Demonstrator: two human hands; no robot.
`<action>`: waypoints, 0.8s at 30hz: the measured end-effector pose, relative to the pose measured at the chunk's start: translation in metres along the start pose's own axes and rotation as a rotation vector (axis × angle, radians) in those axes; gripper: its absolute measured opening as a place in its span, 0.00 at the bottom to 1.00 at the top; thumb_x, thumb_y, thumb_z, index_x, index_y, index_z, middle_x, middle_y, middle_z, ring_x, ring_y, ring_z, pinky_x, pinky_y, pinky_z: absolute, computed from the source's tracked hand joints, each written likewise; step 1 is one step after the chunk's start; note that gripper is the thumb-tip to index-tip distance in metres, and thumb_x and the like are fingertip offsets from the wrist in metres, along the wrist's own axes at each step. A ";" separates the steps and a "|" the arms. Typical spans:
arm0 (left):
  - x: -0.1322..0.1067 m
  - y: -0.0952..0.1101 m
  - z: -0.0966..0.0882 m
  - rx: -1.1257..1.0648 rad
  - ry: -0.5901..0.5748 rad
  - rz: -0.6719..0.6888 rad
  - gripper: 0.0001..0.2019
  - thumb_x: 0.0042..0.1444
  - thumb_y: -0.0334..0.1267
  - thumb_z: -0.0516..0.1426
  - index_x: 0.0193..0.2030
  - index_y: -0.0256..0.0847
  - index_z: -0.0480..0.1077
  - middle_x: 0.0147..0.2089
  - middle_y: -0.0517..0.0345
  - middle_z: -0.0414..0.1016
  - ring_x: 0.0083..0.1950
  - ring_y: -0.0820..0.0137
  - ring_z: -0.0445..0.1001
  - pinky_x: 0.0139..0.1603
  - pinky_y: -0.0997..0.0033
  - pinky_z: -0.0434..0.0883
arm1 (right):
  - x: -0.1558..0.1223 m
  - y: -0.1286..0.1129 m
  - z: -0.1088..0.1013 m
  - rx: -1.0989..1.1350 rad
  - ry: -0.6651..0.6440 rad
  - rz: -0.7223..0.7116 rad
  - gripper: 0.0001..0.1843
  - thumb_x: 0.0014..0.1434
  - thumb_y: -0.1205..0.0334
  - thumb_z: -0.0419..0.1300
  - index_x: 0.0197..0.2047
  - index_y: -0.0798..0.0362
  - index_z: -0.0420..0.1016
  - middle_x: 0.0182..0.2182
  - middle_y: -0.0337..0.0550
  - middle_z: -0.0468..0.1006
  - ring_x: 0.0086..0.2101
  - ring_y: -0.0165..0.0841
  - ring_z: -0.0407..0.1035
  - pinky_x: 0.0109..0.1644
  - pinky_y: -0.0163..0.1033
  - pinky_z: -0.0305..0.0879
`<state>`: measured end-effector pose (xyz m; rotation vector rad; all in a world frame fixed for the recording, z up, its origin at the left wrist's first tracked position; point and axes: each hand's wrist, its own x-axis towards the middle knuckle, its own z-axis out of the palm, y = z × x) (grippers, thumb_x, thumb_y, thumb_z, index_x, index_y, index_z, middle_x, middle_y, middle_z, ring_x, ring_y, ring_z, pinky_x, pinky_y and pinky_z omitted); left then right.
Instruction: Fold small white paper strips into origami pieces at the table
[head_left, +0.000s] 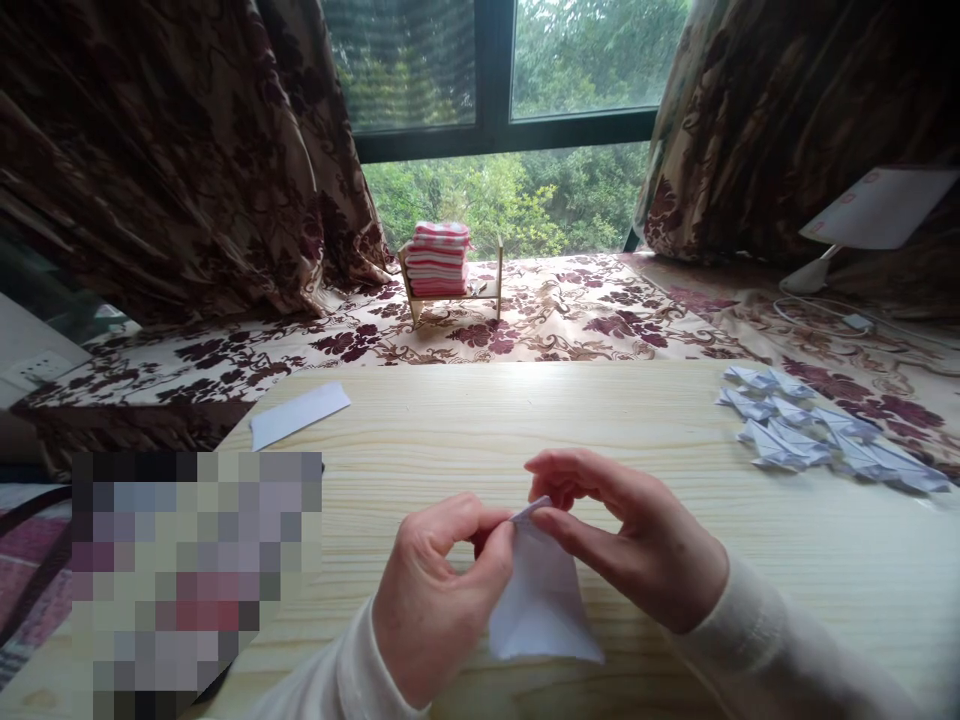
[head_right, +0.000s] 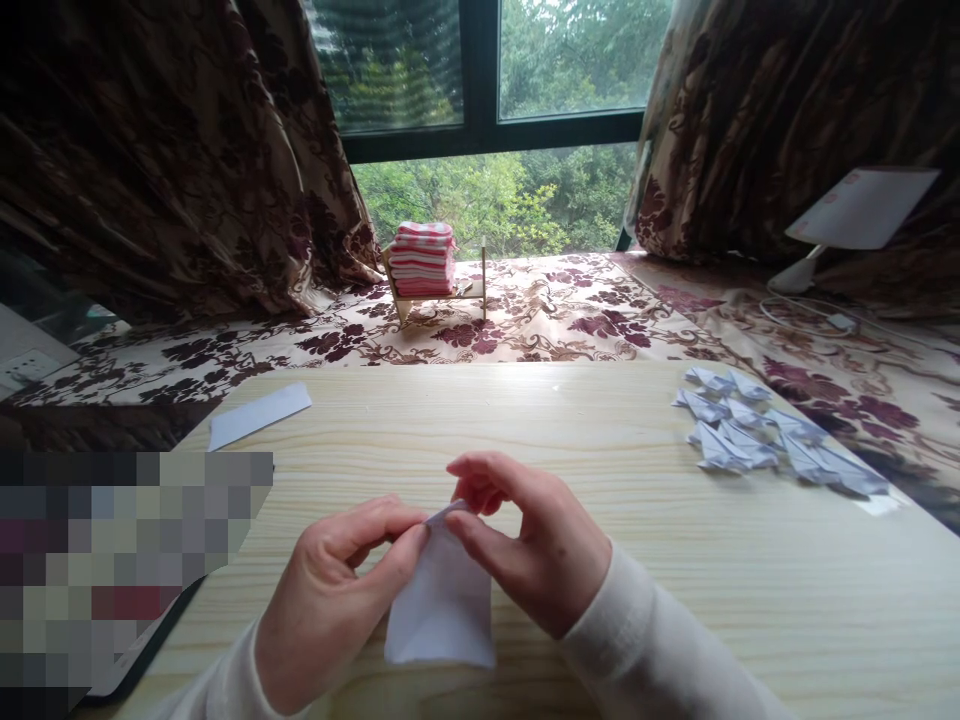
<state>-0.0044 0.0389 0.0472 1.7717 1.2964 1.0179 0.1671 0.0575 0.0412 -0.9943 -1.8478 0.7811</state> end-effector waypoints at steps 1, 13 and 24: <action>0.000 0.001 0.000 -0.039 0.002 -0.031 0.10 0.53 0.33 0.54 0.25 0.37 0.74 0.22 0.58 0.71 0.28 0.70 0.70 0.29 0.74 0.66 | 0.000 0.002 0.000 -0.006 -0.032 0.035 0.06 0.55 0.66 0.58 0.38 0.57 0.72 0.26 0.41 0.75 0.27 0.29 0.68 0.32 0.33 0.67; 0.002 -0.003 -0.004 -0.159 -0.042 -0.165 0.12 0.54 0.39 0.55 0.23 0.36 0.72 0.23 0.59 0.68 0.27 0.72 0.65 0.30 0.75 0.63 | 0.002 0.002 -0.002 0.042 -0.173 0.152 0.14 0.63 0.59 0.49 0.30 0.55 0.69 0.24 0.38 0.69 0.27 0.28 0.63 0.32 0.32 0.60; 0.003 -0.002 -0.005 -0.283 -0.095 -0.215 0.10 0.54 0.40 0.56 0.32 0.37 0.76 0.30 0.57 0.72 0.33 0.69 0.69 0.33 0.74 0.66 | -0.002 0.005 0.001 0.031 -0.117 0.138 0.14 0.62 0.58 0.51 0.27 0.54 0.68 0.21 0.35 0.65 0.23 0.26 0.59 0.27 0.31 0.56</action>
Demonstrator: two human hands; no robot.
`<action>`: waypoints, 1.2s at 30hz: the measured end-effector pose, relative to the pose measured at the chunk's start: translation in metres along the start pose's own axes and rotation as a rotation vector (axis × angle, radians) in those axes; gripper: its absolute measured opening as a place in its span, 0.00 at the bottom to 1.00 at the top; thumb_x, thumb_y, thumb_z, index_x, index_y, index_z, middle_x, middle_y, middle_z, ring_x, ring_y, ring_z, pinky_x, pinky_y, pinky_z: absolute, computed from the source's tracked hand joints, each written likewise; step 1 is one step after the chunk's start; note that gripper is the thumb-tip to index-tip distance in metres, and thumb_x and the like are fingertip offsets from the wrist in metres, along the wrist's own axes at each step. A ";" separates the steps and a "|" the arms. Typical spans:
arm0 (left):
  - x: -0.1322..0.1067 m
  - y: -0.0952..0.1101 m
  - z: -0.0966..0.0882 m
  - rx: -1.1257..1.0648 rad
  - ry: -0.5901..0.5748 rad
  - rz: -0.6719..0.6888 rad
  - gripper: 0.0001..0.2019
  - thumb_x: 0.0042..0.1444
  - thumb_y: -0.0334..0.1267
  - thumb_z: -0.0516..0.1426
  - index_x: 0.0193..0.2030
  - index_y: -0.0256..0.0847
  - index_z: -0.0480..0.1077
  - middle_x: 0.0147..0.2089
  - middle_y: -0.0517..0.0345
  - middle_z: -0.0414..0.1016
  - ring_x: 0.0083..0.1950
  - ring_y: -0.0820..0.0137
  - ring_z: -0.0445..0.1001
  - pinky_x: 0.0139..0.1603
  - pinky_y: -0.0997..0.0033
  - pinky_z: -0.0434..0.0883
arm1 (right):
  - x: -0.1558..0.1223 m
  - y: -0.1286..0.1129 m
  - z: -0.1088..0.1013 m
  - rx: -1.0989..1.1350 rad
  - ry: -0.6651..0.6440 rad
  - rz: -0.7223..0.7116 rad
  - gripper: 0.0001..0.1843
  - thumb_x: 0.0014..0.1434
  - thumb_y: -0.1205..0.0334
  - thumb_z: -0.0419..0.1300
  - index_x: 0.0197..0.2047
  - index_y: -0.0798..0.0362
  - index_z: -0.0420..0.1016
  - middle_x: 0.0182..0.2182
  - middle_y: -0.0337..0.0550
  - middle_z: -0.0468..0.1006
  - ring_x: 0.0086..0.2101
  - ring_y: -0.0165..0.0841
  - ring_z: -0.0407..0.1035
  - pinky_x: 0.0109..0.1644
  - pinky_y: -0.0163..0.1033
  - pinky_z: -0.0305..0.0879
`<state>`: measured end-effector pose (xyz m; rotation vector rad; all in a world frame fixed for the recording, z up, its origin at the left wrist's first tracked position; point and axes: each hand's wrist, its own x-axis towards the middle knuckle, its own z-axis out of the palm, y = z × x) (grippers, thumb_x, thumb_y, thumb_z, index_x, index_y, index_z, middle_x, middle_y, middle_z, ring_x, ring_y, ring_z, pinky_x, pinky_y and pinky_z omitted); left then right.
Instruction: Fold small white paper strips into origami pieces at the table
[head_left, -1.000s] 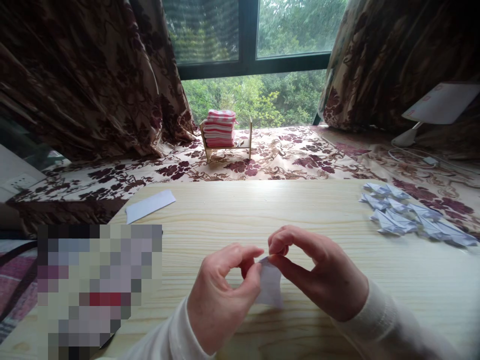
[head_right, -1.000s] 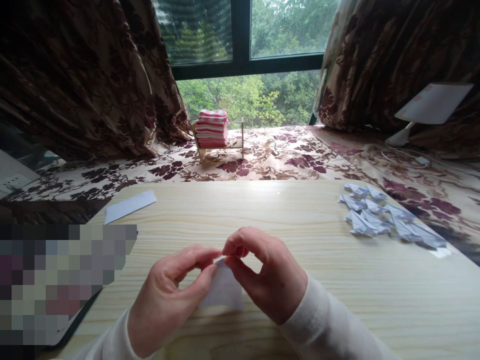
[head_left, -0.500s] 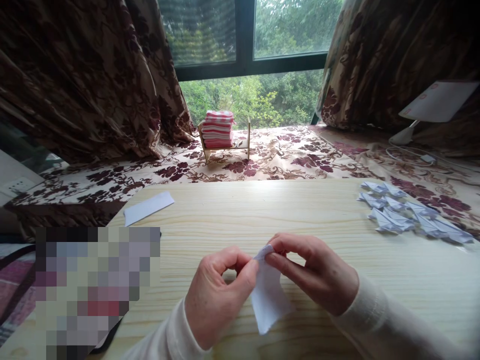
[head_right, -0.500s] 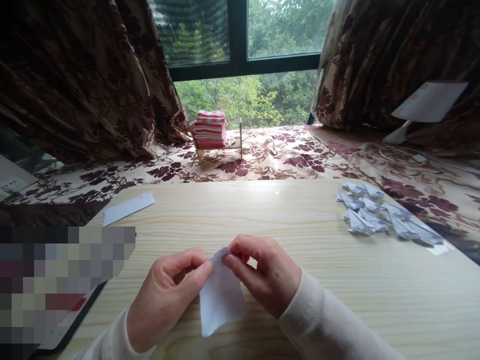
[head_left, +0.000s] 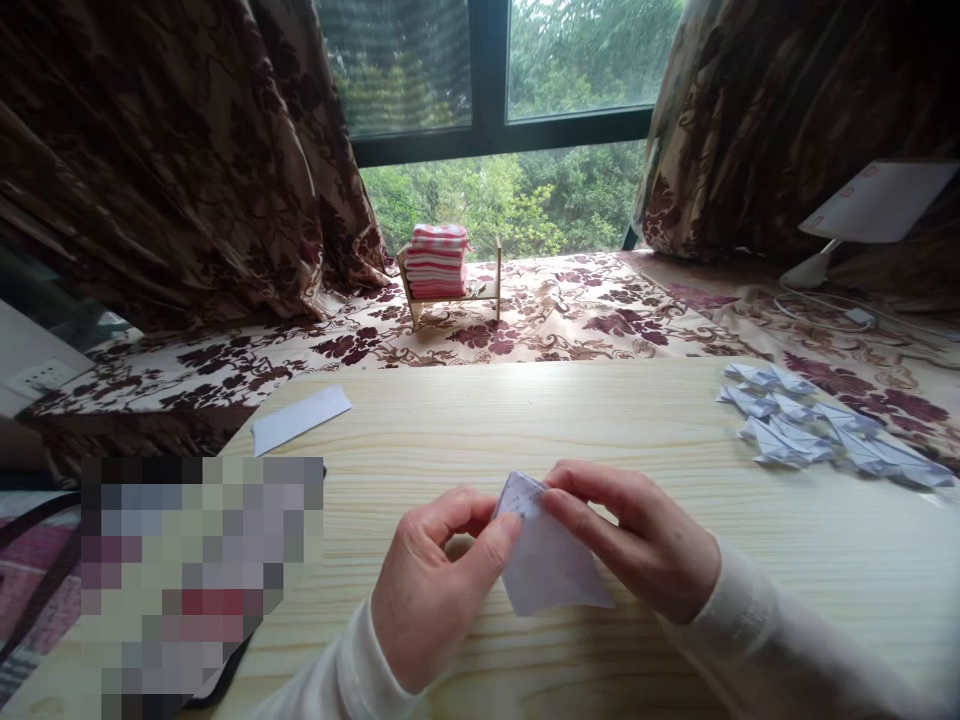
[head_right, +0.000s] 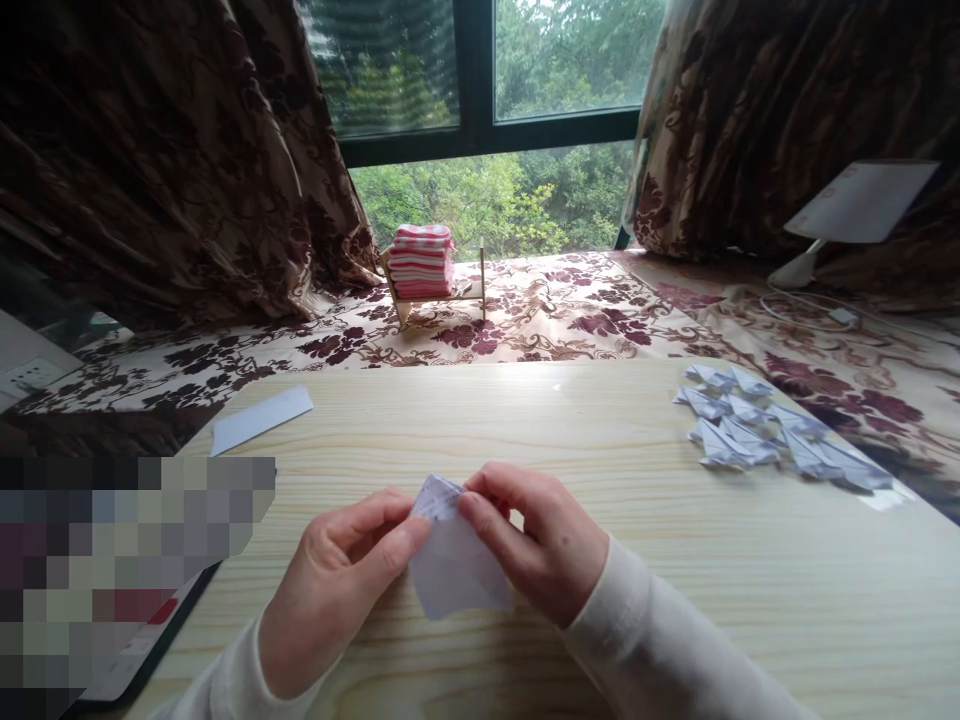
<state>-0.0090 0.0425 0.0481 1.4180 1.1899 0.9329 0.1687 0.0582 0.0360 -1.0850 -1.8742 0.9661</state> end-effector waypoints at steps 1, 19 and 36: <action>0.000 0.000 0.000 -0.020 -0.008 0.000 0.10 0.55 0.40 0.56 0.35 0.38 0.77 0.32 0.56 0.74 0.34 0.68 0.70 0.33 0.74 0.66 | -0.001 -0.001 0.001 -0.008 -0.017 -0.015 0.14 0.62 0.59 0.51 0.27 0.54 0.68 0.21 0.36 0.66 0.24 0.26 0.60 0.28 0.32 0.56; 0.006 -0.012 -0.004 -0.297 0.009 -0.152 0.11 0.53 0.42 0.60 0.34 0.37 0.80 0.28 0.56 0.78 0.32 0.69 0.71 0.35 0.72 0.66 | -0.001 -0.003 0.002 -0.093 0.112 -0.193 0.08 0.50 0.71 0.58 0.33 0.51 0.67 0.36 0.43 0.68 0.37 0.34 0.64 0.41 0.40 0.64; 0.004 -0.008 -0.001 -0.219 0.030 -0.059 0.12 0.56 0.41 0.57 0.41 0.37 0.78 0.33 0.54 0.80 0.37 0.67 0.73 0.38 0.74 0.67 | -0.001 -0.002 0.005 -0.031 0.048 -0.179 0.05 0.53 0.72 0.55 0.30 0.52 0.65 0.31 0.41 0.70 0.31 0.30 0.64 0.33 0.37 0.62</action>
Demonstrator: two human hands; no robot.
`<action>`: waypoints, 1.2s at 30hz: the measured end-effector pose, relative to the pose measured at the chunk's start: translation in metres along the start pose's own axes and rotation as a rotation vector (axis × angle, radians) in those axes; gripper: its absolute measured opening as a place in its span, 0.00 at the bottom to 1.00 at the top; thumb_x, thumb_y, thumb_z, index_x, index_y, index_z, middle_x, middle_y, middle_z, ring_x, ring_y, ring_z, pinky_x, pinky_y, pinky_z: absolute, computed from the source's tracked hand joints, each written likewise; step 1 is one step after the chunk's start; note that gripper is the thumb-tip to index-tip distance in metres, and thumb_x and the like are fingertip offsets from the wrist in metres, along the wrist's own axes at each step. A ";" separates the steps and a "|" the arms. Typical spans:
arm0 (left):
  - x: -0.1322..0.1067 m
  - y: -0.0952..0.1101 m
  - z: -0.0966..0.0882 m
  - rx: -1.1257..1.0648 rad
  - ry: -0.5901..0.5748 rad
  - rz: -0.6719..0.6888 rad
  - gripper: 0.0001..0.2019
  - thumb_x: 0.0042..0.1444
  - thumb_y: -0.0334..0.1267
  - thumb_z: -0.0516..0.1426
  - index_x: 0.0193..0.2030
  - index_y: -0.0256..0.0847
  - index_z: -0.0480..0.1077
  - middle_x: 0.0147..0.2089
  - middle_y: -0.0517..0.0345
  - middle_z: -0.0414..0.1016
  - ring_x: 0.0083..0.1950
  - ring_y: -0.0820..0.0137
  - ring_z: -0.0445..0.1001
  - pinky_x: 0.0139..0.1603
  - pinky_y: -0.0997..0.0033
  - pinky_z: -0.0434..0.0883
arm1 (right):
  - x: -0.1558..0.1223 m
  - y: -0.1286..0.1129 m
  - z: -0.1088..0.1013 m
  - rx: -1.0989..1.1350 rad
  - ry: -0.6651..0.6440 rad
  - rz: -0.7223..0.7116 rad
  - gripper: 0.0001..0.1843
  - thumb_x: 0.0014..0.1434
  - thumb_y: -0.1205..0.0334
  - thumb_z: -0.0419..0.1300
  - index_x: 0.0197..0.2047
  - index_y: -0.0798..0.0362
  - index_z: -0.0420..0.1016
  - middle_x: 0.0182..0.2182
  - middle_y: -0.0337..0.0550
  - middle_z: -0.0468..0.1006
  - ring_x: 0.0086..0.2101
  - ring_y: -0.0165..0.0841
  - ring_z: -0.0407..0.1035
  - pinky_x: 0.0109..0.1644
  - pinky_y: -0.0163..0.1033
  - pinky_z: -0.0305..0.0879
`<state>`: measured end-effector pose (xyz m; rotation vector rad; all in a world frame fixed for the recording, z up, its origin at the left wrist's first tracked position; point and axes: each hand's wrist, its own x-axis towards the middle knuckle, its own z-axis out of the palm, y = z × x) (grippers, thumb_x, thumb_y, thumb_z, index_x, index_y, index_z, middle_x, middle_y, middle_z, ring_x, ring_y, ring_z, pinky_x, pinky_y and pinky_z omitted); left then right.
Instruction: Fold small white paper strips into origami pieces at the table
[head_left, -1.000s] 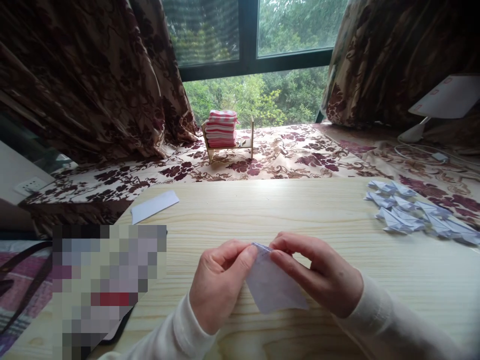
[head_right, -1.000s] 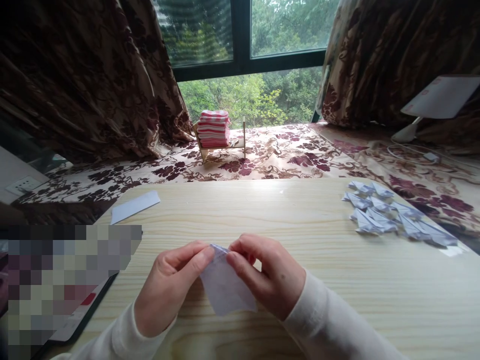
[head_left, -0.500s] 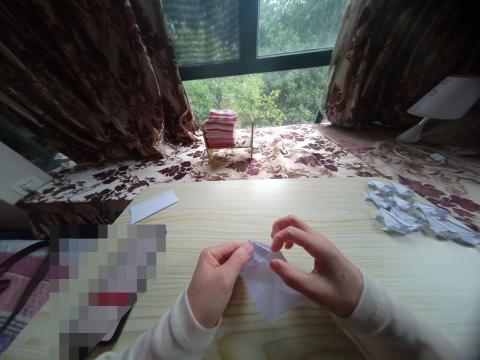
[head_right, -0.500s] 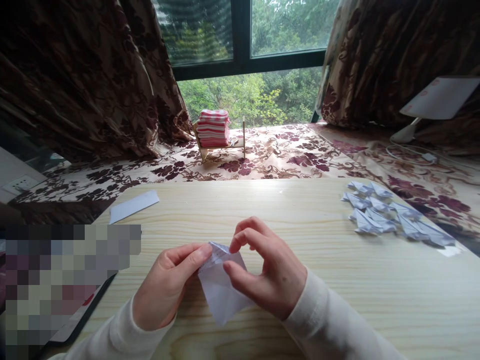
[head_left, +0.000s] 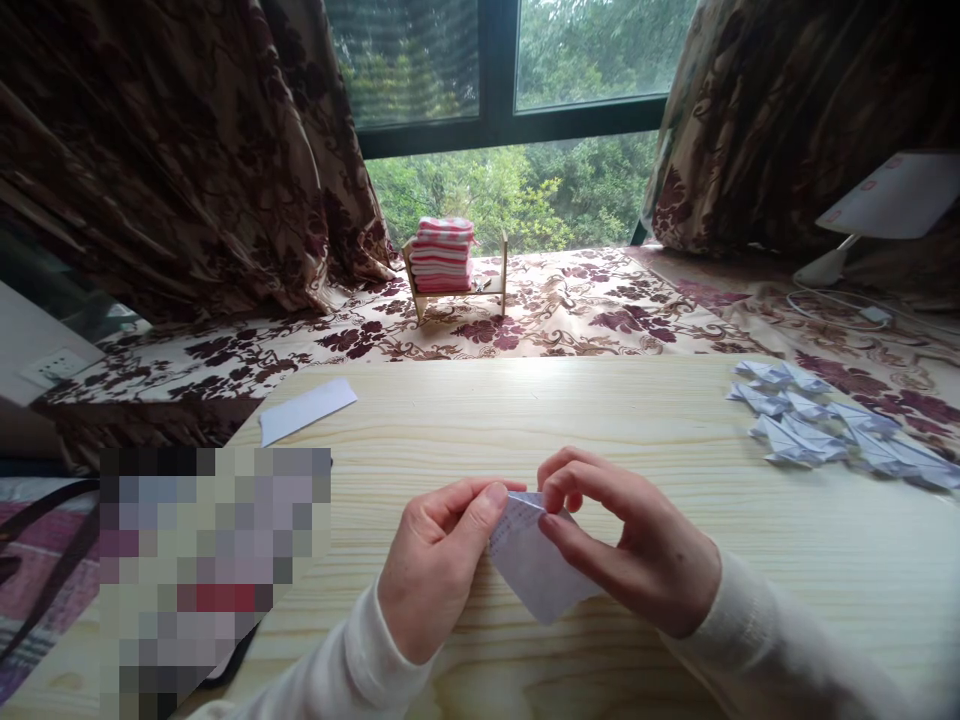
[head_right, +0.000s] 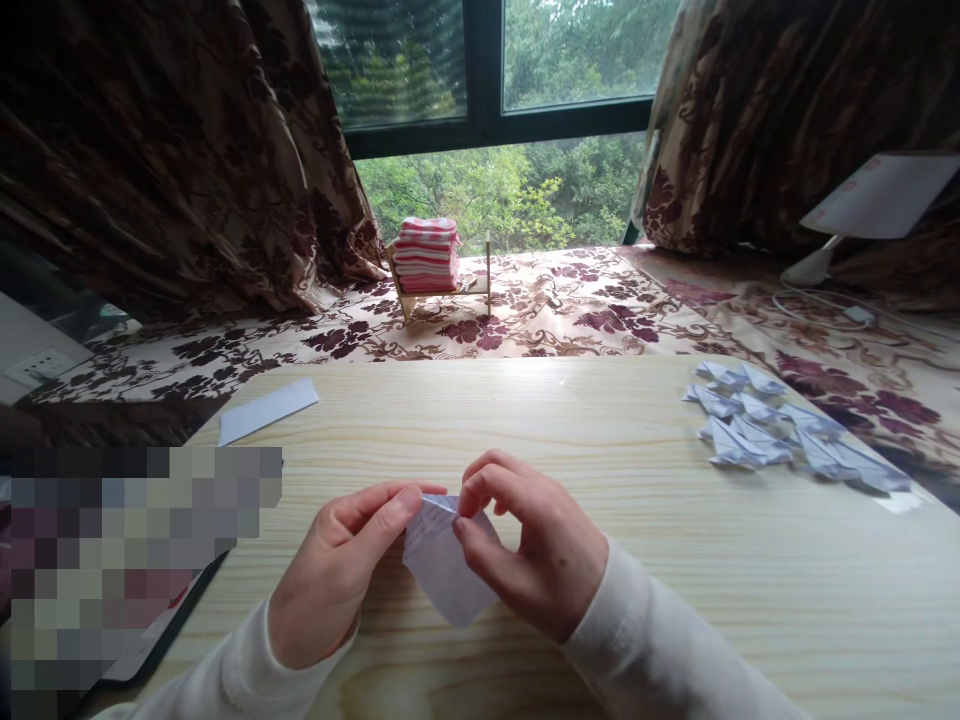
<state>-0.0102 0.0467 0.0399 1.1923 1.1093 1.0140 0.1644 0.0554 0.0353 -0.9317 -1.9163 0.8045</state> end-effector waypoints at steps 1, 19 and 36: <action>0.000 0.000 0.000 0.006 -0.008 0.009 0.12 0.57 0.41 0.57 0.40 0.37 0.78 0.32 0.55 0.80 0.37 0.68 0.72 0.38 0.74 0.67 | 0.000 0.000 0.000 0.000 -0.002 0.002 0.05 0.53 0.72 0.55 0.30 0.52 0.65 0.30 0.41 0.70 0.30 0.30 0.64 0.33 0.36 0.61; -0.001 0.005 0.002 0.108 -0.011 0.031 0.10 0.54 0.37 0.58 0.35 0.34 0.79 0.31 0.54 0.77 0.35 0.67 0.71 0.36 0.73 0.67 | 0.000 -0.001 0.000 -0.050 0.032 0.067 0.06 0.57 0.67 0.54 0.28 0.53 0.67 0.22 0.37 0.70 0.24 0.26 0.64 0.27 0.32 0.62; -0.003 0.004 0.002 0.246 0.002 0.183 0.08 0.55 0.34 0.57 0.33 0.38 0.79 0.30 0.56 0.76 0.33 0.69 0.72 0.35 0.74 0.67 | 0.001 -0.005 0.004 -0.051 0.047 0.128 0.09 0.56 0.61 0.57 0.26 0.54 0.70 0.20 0.36 0.70 0.23 0.26 0.62 0.27 0.32 0.60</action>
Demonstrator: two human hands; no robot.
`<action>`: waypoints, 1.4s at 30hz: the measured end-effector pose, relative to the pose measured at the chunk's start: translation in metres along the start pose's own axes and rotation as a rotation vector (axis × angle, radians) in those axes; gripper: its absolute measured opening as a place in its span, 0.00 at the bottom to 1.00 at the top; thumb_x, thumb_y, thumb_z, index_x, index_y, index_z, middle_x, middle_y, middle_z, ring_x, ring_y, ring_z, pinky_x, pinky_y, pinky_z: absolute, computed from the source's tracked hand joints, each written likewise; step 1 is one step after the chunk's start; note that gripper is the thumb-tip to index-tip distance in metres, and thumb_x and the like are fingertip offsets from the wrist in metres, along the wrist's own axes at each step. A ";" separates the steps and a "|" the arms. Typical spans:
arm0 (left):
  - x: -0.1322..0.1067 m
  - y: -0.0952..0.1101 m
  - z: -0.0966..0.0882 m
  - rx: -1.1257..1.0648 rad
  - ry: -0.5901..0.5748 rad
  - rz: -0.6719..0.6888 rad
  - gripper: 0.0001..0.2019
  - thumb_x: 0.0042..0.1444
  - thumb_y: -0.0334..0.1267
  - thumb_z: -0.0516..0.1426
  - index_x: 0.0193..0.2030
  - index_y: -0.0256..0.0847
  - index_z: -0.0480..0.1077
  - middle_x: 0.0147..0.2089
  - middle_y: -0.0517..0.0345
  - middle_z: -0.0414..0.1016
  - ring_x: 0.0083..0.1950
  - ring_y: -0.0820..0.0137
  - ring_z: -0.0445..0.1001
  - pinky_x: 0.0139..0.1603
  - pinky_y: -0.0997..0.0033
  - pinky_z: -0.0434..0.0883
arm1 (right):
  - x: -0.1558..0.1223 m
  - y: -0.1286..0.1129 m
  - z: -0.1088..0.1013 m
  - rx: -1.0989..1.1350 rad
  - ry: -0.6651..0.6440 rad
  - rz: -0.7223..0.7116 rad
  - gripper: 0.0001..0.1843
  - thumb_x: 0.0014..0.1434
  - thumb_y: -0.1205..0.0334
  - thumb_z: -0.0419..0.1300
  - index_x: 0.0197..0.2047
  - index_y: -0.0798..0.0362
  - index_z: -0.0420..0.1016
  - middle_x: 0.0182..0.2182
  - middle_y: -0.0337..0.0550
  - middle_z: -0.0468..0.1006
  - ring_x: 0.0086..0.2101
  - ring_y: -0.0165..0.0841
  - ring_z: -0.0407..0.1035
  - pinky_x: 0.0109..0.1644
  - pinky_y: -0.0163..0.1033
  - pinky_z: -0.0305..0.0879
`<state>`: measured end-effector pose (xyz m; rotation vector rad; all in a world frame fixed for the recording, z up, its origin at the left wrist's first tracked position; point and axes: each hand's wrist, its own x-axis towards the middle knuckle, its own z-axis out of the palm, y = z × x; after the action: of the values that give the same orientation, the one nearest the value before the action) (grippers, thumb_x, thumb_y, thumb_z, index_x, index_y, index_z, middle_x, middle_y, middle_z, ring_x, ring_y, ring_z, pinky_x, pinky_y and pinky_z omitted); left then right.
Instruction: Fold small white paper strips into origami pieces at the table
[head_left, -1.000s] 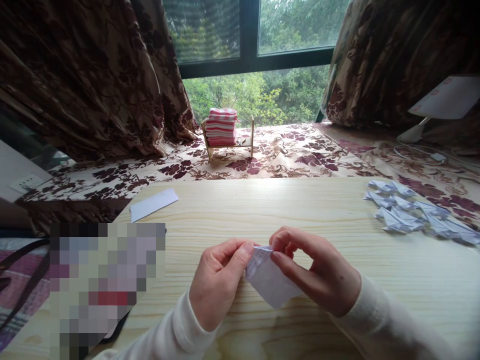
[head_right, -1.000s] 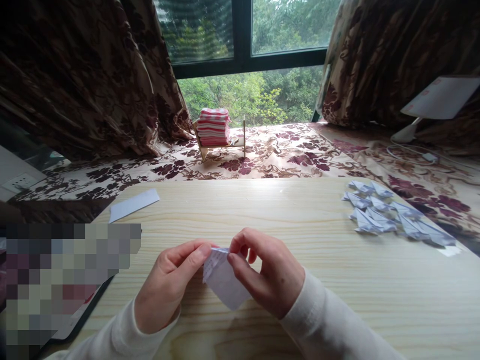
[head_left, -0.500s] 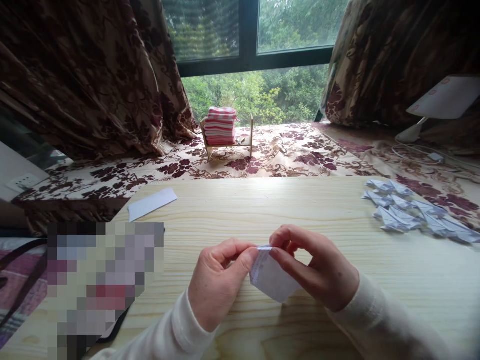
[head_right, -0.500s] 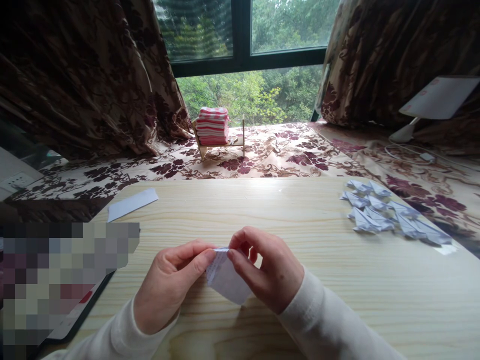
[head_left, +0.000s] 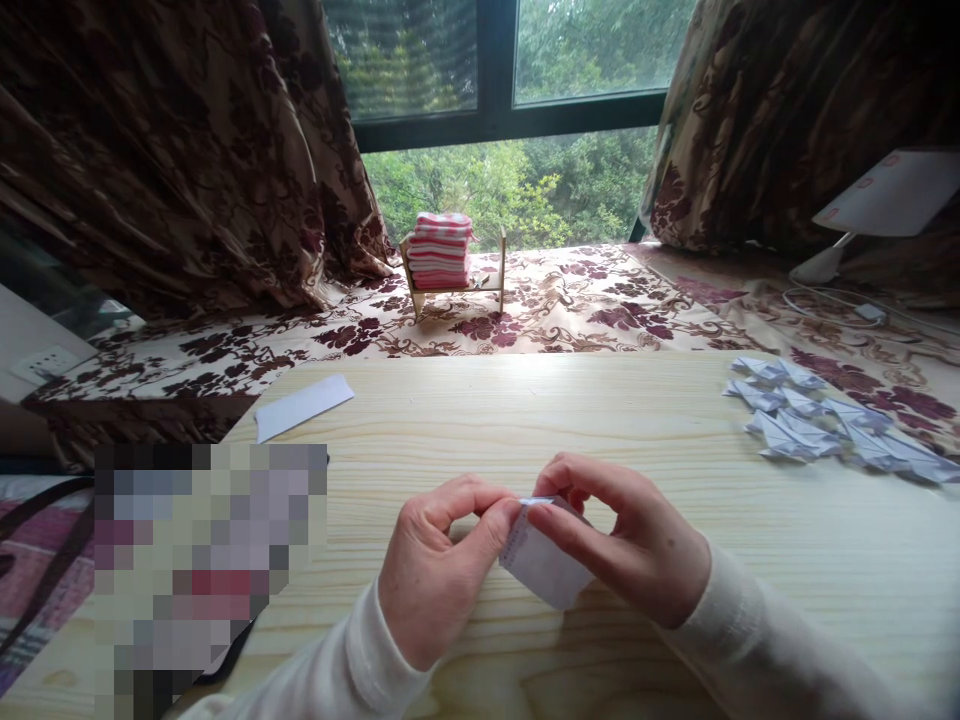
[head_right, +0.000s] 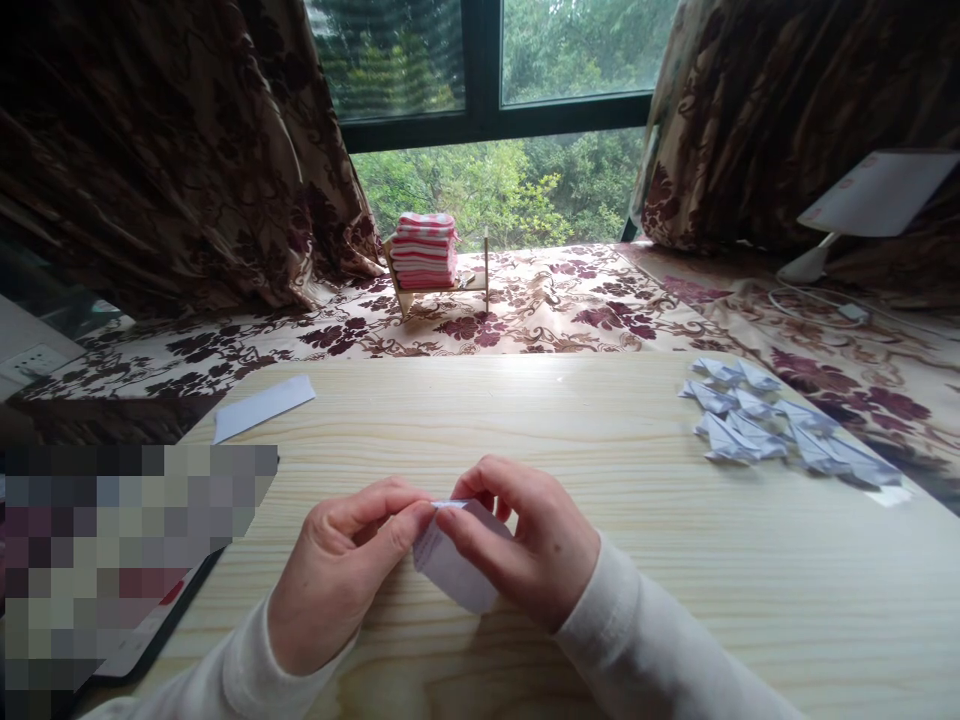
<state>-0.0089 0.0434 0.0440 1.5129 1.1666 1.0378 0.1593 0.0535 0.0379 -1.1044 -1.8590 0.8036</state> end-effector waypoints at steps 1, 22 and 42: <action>0.000 0.000 0.000 0.004 -0.002 0.010 0.08 0.55 0.33 0.57 0.33 0.38 0.79 0.30 0.56 0.76 0.33 0.69 0.72 0.36 0.74 0.67 | -0.001 0.000 0.000 0.010 0.003 0.006 0.10 0.56 0.60 0.57 0.25 0.54 0.69 0.20 0.36 0.70 0.23 0.26 0.62 0.27 0.32 0.60; 0.001 0.000 0.000 0.078 0.018 -0.018 0.09 0.52 0.33 0.56 0.24 0.36 0.74 0.24 0.58 0.72 0.29 0.72 0.68 0.31 0.77 0.65 | 0.001 0.004 -0.002 0.020 -0.133 0.017 0.17 0.63 0.60 0.47 0.27 0.56 0.70 0.23 0.42 0.71 0.25 0.29 0.64 0.29 0.34 0.59; 0.002 -0.002 0.003 -0.008 0.051 -0.197 0.09 0.49 0.38 0.55 0.23 0.37 0.66 0.21 0.63 0.63 0.24 0.76 0.60 0.24 0.77 0.59 | 0.002 -0.001 -0.003 -0.016 -0.018 -0.160 0.08 0.58 0.70 0.53 0.29 0.56 0.71 0.24 0.42 0.73 0.25 0.28 0.67 0.29 0.33 0.63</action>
<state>-0.0058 0.0453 0.0412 1.3415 1.3171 0.9509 0.1609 0.0555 0.0407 -0.9473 -1.9438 0.7102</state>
